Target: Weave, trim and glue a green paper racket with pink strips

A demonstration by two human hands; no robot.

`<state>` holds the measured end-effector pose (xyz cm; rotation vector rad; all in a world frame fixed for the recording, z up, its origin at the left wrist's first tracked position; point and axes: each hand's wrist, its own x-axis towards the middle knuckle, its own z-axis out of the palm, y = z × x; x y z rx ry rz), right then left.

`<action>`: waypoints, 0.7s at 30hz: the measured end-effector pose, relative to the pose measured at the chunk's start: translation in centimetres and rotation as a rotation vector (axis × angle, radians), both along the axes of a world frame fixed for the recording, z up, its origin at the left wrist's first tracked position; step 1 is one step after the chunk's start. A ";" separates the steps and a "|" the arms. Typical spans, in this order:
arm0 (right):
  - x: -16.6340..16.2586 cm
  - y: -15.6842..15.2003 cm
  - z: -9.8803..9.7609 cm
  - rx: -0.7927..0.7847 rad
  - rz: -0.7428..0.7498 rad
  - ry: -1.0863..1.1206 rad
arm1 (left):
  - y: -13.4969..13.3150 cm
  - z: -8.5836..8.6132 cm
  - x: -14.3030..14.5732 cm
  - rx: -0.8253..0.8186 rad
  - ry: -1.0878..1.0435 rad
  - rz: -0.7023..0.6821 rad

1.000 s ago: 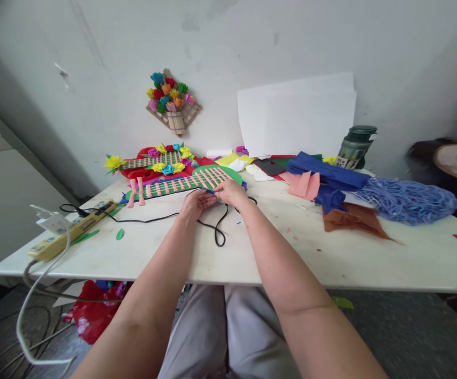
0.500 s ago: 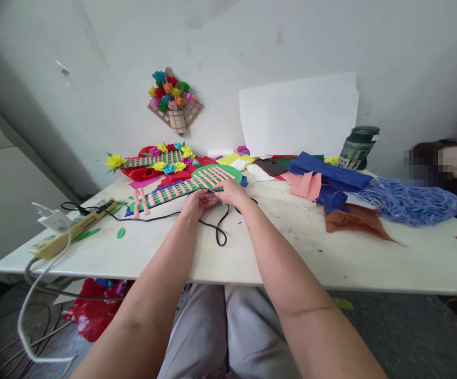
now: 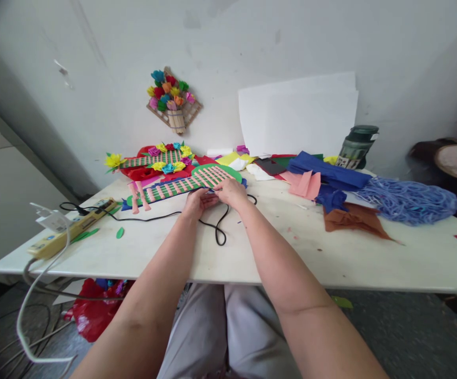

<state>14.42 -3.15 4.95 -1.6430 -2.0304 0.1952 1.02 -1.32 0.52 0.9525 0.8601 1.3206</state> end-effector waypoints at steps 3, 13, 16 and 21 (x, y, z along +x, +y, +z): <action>0.0 -0.3 0.3 -0.018 -0.001 0.003 | -0.3 0.2 0.0 0.011 -0.027 0.058; 1.0 0.6 0.0 -0.075 0.048 0.034 | -0.1 0.3 -0.4 0.089 0.048 0.046; 1.2 0.6 0.0 -0.138 0.061 0.097 | -0.2 0.5 -0.6 0.135 0.135 0.118; 1.6 0.6 0.1 -0.158 0.106 0.159 | -0.3 0.8 -0.6 0.176 0.084 0.114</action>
